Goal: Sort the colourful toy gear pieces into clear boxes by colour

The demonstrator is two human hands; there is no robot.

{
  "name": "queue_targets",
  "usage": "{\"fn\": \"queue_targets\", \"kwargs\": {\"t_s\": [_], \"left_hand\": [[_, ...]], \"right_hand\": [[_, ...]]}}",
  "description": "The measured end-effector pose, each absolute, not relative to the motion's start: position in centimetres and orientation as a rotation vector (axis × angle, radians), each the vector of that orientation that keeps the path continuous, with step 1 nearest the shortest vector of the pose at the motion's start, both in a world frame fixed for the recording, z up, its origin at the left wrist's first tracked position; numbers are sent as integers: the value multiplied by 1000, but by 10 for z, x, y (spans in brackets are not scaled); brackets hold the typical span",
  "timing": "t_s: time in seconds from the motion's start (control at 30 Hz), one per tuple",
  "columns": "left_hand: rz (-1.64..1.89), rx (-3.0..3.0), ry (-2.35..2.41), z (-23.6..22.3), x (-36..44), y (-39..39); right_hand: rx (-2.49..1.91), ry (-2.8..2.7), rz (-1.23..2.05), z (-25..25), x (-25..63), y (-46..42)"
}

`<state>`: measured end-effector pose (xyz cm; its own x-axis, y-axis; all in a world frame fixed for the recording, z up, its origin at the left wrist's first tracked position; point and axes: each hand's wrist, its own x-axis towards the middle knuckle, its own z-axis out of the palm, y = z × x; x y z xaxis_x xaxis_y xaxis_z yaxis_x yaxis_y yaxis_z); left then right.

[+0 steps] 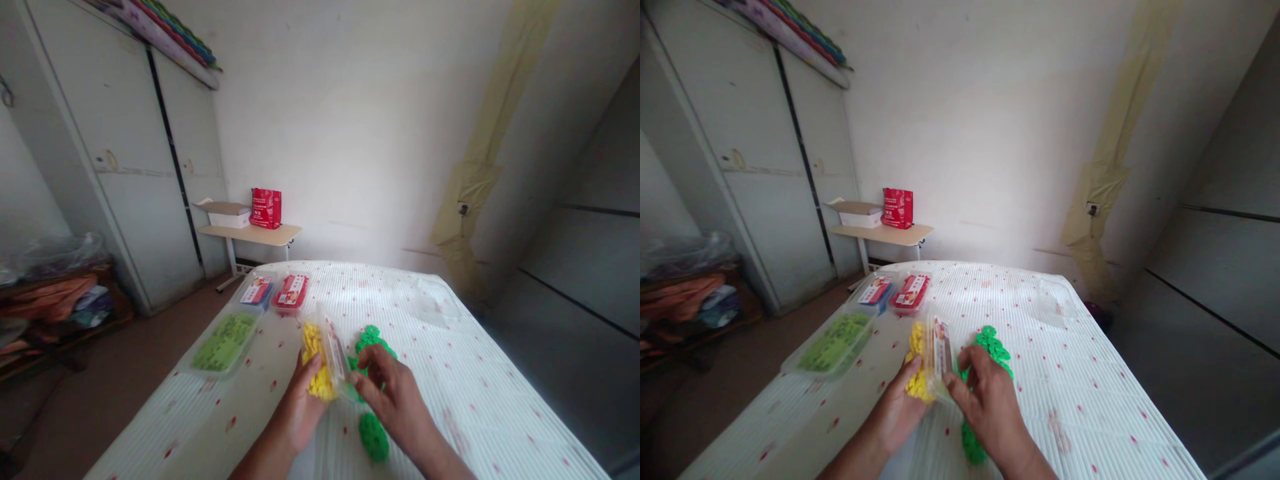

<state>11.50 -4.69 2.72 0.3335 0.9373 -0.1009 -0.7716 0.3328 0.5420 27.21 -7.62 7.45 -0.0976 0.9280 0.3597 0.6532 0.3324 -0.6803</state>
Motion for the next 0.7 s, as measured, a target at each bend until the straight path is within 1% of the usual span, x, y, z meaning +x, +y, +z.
{"fn": "queue_targets", "kwargs": {"t_s": [0.1, 0.2, 0.3, 0.57, 0.7], "left_hand": [[1255, 537, 471, 31, 120, -52], [1295, 584, 503, 29, 121, -55], [1298, 597, 509, 25, 121, -55], [1216, 606, 501, 18, 125, -52], [1234, 650, 549, 21, 128, -52]], "right_hand": [[-1291, -1984, 376, 76, 261, -90], [-1332, -1996, 249, 65, 253, -92], [-1362, -2016, 217, 55, 255, -89], [-1200, -2095, 529, 60, 274, -86], [-1262, -2010, 617, 61, 275, -87]]}}
